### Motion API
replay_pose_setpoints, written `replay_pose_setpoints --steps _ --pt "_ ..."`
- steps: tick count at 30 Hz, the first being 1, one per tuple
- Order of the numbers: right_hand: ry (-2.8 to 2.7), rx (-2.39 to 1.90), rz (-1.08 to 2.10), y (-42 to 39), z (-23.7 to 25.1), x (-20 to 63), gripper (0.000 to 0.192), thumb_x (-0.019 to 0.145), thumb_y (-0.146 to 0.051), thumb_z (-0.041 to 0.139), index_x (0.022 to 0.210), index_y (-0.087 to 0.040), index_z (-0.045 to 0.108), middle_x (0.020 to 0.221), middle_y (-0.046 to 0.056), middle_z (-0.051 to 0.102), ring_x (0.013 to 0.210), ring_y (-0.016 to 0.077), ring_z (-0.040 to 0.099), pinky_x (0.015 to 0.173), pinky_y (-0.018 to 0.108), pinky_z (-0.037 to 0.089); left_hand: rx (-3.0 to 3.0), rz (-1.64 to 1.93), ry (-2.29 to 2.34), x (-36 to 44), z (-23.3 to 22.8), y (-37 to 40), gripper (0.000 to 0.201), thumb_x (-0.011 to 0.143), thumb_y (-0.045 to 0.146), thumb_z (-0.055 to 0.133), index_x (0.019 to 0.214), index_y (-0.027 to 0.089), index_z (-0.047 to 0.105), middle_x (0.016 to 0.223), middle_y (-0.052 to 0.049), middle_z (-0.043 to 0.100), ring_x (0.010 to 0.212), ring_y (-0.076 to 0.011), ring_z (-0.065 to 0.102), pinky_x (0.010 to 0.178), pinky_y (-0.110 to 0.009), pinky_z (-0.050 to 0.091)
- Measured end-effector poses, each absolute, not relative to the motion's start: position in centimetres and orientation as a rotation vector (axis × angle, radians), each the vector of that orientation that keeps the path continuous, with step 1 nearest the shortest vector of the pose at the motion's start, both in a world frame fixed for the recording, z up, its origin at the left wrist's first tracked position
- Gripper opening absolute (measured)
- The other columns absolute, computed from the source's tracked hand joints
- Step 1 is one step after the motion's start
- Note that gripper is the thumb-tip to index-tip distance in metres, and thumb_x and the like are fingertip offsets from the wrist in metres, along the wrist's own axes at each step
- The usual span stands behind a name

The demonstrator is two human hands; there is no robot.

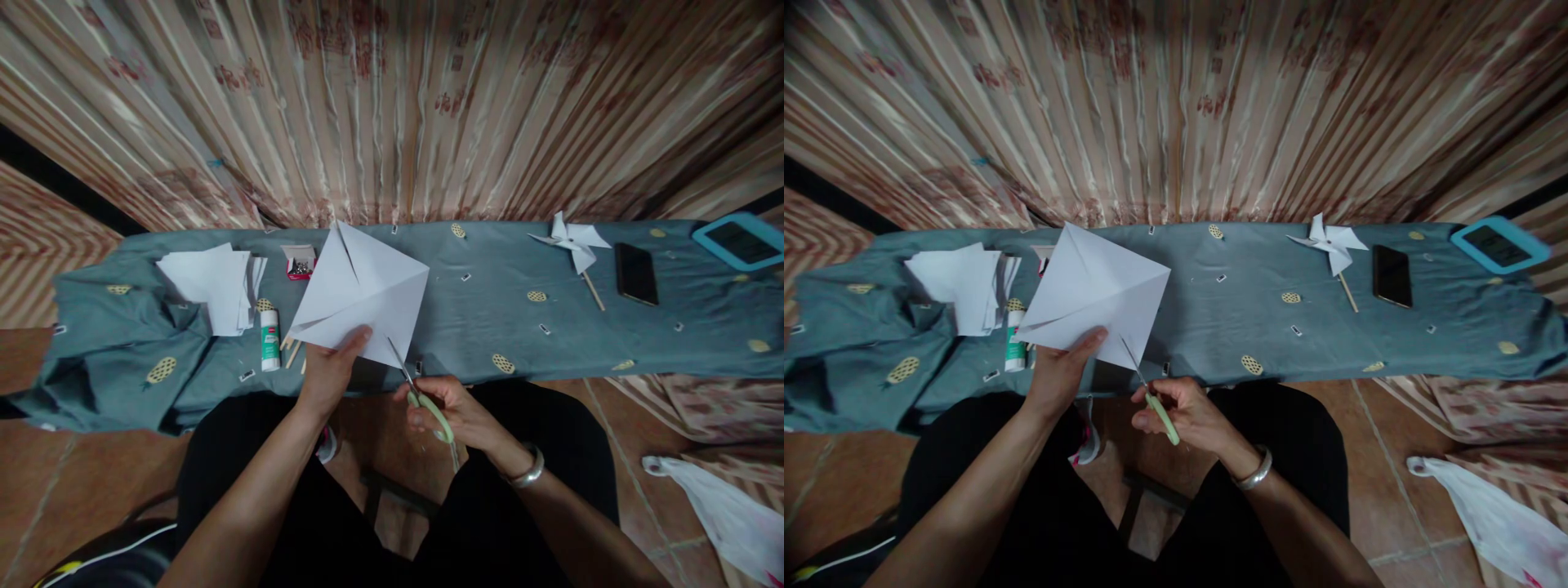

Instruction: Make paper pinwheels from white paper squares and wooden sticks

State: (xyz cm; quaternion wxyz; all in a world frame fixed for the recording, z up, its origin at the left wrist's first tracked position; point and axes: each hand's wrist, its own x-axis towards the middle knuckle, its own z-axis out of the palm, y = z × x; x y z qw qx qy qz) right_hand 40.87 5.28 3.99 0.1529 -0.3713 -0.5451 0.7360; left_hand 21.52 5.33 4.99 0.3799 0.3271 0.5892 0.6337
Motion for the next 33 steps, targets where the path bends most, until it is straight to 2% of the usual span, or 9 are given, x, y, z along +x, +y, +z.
replay_pose_setpoints --steps 6,12,18,23,33 --pt "-1.431 -1.106 2.193 5.28 4.30 40.63 0.044 0.062 -0.046 0.084 0.086 -0.015 0.066 0.061 -0.005 0.058 0.051 0.0067 0.053 0.049 0.019 0.042 0.839 1.611 1.513 21.45 5.27 5.30 0.041 0.064 0.029 0.078 0.100 0.011 0.069 0.099 -0.011 0.074 0.095 -0.0237 0.068 0.092 -0.039 0.053" --pt "-1.456 -1.115 2.183 5.26 4.42 40.56 0.043 0.062 -0.047 0.083 0.085 -0.015 0.066 0.062 -0.004 0.060 0.054 0.0081 0.057 0.051 0.019 0.045 0.791 1.592 1.506 21.72 5.11 5.14 0.042 0.063 0.029 0.079 0.099 0.012 0.069 0.104 -0.012 0.073 0.098 -0.0247 0.068 0.095 -0.040 0.052" --pt "-1.483 -1.129 2.129 5.26 4.25 40.61 0.042 0.063 -0.046 0.083 0.086 -0.015 0.066 0.063 -0.004 0.062 0.053 0.0070 0.055 0.048 0.017 0.043 0.759 1.544 1.516 22.09 5.47 4.93 0.042 0.062 0.029 0.078 0.098 0.012 0.070 0.105 -0.012 0.073 0.100 -0.0261 0.068 0.097 -0.042 0.051" --pt "-1.444 -1.138 2.171 5.24 4.15 40.54 0.042 0.063 -0.046 0.082 0.086 -0.015 0.066 0.064 -0.004 0.062 0.054 0.0073 0.058 0.052 0.019 0.047 0.758 1.567 1.510 22.03 5.43 5.08 0.043 0.060 0.028 0.079 0.099 0.012 0.069 0.101 -0.011 0.074 0.096 -0.0247 0.069 0.094 -0.040 0.053" --pt "-1.423 -1.145 2.129 5.37 4.69 40.54 0.043 0.058 -0.044 0.086 0.085 -0.015 0.068 0.064 -0.003 0.064 0.053 0.0076 0.058 0.049 0.018 0.046 0.803 1.511 1.499 22.28 5.48 4.70 0.034 0.063 0.028 0.078 0.093 0.014 0.071 0.100 -0.011 0.075 0.096 -0.0249 0.069 0.094 -0.041 0.053"
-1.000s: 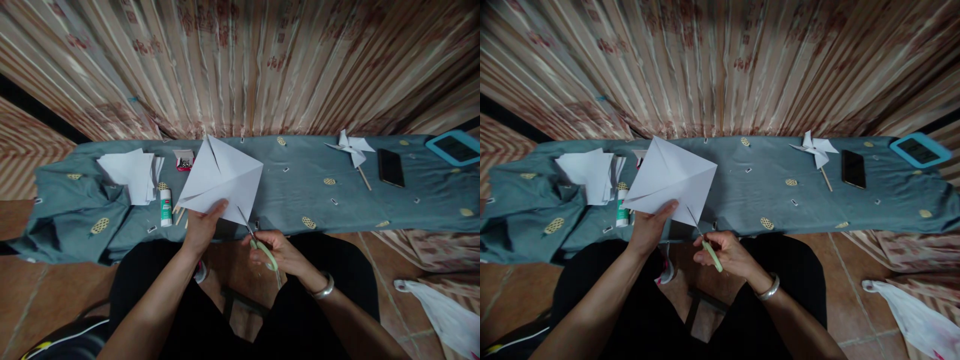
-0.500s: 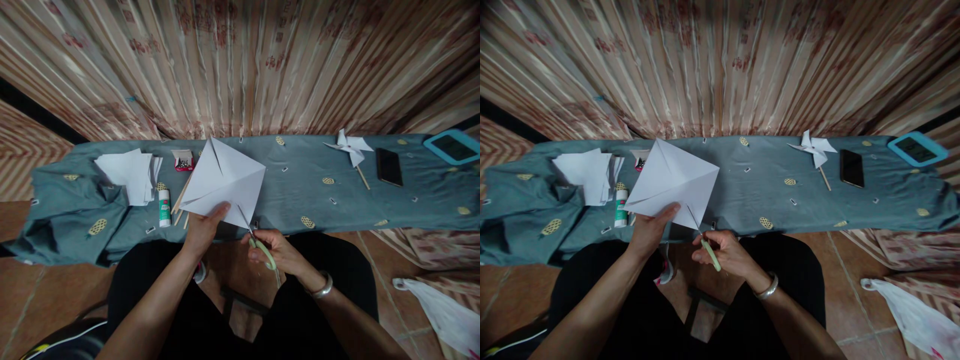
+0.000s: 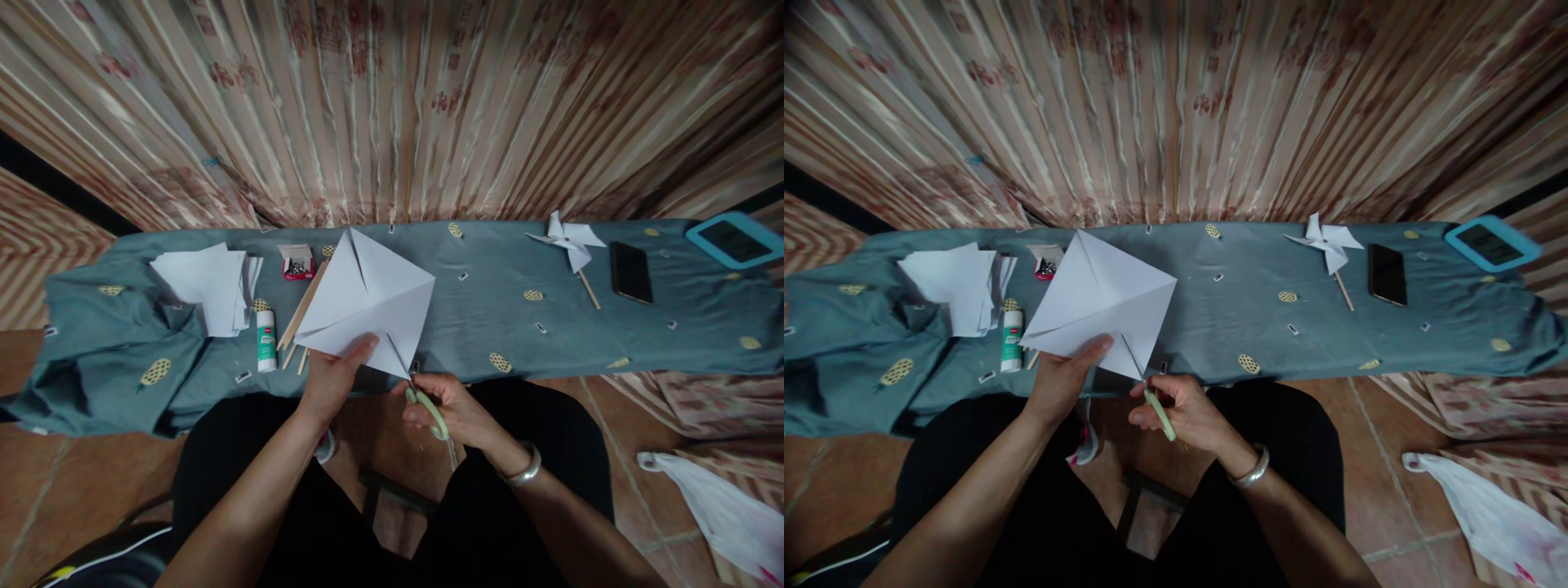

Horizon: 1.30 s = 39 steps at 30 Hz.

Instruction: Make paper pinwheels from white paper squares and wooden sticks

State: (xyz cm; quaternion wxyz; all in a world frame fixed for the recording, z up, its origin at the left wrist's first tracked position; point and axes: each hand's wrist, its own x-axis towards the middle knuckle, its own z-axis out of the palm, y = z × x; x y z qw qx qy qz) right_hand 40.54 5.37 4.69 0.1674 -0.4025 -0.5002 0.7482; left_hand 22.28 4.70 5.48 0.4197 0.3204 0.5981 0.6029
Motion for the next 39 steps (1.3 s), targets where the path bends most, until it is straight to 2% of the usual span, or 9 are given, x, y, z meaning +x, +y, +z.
replay_pose_setpoints --steps 14,22,39 --pt "-1.375 -1.148 2.145 5.3 4.0 40.5 0.045 0.059 -0.043 0.086 0.088 -0.014 0.067 0.063 -0.004 0.063 0.054 0.0080 0.059 0.051 0.019 0.048 0.792 1.469 1.504 22.5 5.3 4.6 0.033 0.062 0.029 0.077 0.091 0.014 0.072 0.100 -0.011 0.075 0.091 -0.0233 0.069 0.089 -0.038 0.054" --pt "-1.294 -1.166 2.149 5.2 4.0 40.3 0.042 0.055 -0.042 0.088 0.079 -0.015 0.067 0.059 -0.004 0.063 0.050 0.0078 0.059 0.047 0.018 0.046 0.778 1.457 1.495 22.6 5.5 4.4 0.038 0.062 0.030 0.078 0.095 0.014 0.071 0.100 -0.011 0.075 0.092 -0.0244 0.068 0.091 -0.040 0.054" --pt "-1.271 -1.126 2.128 5.1 3.5 40.2 0.044 0.055 -0.043 0.088 0.080 -0.015 0.066 0.059 -0.004 0.064 0.050 0.0084 0.061 0.047 0.018 0.049 0.773 1.426 1.493 22.8 5.1 4.3 0.042 0.060 0.031 0.079 0.097 0.012 0.070 0.101 -0.013 0.074 0.091 -0.0253 0.068 0.087 -0.040 0.055"
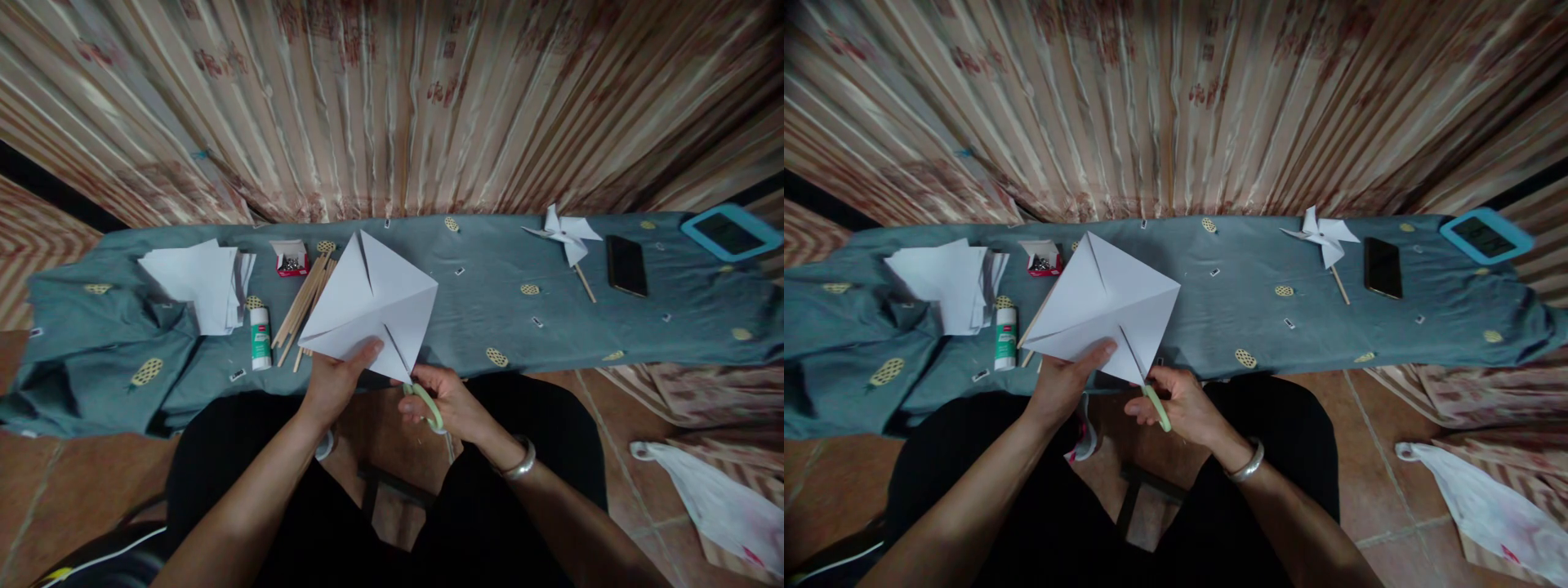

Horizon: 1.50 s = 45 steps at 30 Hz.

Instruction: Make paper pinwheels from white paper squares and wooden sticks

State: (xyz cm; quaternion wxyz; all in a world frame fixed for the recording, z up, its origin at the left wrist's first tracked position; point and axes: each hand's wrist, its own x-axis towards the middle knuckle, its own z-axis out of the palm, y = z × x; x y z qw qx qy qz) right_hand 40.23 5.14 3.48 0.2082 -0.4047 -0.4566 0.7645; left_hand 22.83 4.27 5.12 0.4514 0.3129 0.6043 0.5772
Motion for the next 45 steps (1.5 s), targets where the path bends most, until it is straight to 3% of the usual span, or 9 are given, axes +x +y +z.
replay_pose_setpoints --steps 19,45 --pt "-1.367 -1.044 2.082 5.29 3.47 40.20 0.039 0.063 -0.047 0.083 0.078 -0.015 0.066 0.056 -0.003 0.061 0.049 0.0082 0.056 0.048 0.019 0.046 0.767 1.396 1.468 23.18 4.84 3.99 0.039 0.062 0.031 0.078 0.097 0.014 0.070 0.099 -0.010 0.074 0.090 -0.0225 0.068 0.086 -0.038 0.054" --pt "-1.257 -1.026 2.107 5.19 3.17 39.91 0.041 0.058 -0.046 0.086 0.080 -0.015 0.068 0.056 -0.005 0.060 0.048 0.0079 0.056 0.046 0.019 0.046 0.743 1.380 1.482 23.35 4.94 4.09 0.041 0.060 0.031 0.079 0.097 0.015 0.070 0.091 -0.008 0.075 0.089 -0.0232 0.068 0.086 -0.037 0.055"
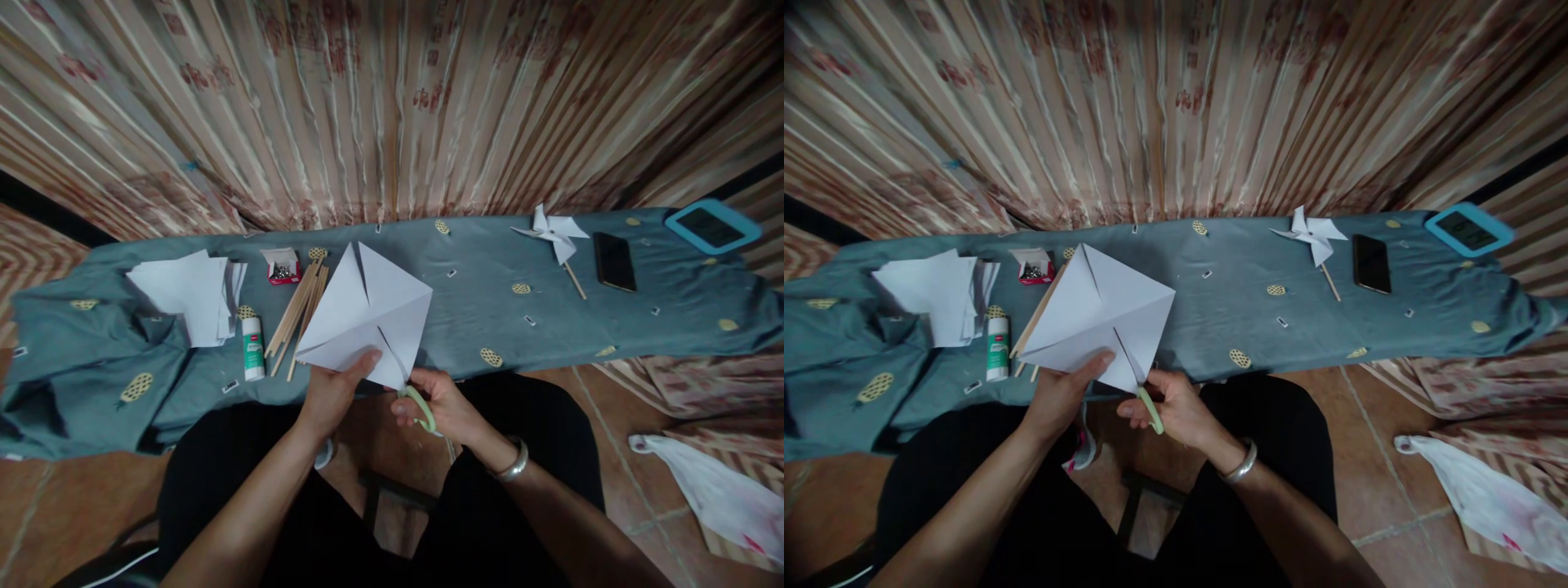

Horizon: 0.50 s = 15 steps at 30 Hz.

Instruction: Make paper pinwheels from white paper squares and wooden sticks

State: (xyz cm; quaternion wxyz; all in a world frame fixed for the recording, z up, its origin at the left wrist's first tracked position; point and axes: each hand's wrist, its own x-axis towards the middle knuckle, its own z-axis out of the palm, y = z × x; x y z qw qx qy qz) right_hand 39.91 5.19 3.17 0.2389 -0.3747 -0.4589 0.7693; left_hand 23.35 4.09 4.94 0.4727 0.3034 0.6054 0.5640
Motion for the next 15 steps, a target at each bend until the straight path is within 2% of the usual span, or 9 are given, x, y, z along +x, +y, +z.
replay_pose_setpoints --steps 15 --pt "-1.259 -1.054 2.123 5.34 3.58 39.96 0.041 0.057 -0.045 0.086 0.077 -0.015 0.068 0.055 -0.004 0.062 0.047 0.0080 0.057 0.046 0.018 0.046 0.742 1.374 1.479 23.32 4.92 3.98 0.036 0.061 0.031 0.079 0.091 0.014 0.071 0.095 -0.009 0.075 0.092 -0.0233 0.068 0.088 -0.037 0.054"
